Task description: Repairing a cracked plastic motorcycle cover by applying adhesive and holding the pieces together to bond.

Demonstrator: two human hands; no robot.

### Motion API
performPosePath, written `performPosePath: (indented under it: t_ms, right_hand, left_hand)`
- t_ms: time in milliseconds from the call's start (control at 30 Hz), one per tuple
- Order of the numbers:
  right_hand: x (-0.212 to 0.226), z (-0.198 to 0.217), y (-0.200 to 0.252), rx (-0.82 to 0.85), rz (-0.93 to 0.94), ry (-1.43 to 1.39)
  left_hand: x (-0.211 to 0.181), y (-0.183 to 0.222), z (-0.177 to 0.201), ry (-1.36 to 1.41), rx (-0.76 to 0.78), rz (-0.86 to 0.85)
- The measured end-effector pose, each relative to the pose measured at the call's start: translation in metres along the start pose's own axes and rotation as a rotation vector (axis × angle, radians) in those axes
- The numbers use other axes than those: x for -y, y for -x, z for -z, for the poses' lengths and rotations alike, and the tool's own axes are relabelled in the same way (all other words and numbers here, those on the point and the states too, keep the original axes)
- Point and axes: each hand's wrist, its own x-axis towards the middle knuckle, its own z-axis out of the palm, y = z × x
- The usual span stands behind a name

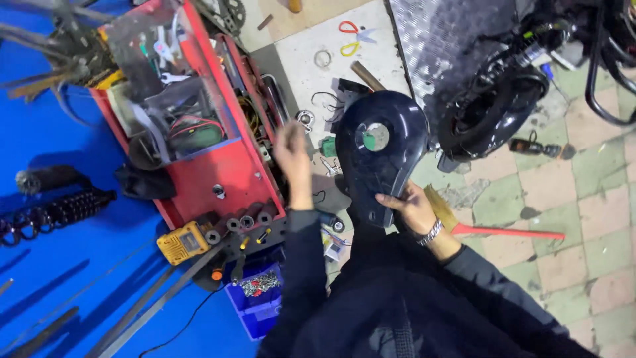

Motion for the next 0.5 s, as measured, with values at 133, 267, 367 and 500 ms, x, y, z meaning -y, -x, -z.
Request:
performPosePath:
  t_ms: [133,267,367,500]
  right_hand:
    - [0.005,0.005,-0.008,0.000,0.004,-0.013]
    - [0.007,0.015,-0.008,0.022,-0.015,-0.024]
    - [-0.008,0.034,-0.009,0.086,0.024,0.013]
    - [-0.026,0.067,-0.012,0.220,0.178,0.246]
  left_hand:
    - [-0.013,0.089,-0.017,0.065,0.085,0.297]
    - [0.021,0.120,-0.021,0.064,0.086,0.423]
    - [0.011,0.125,-0.014,-0.071,0.164,0.354]
    - [-0.016,0.133,-0.027,-0.084,0.265,0.347]
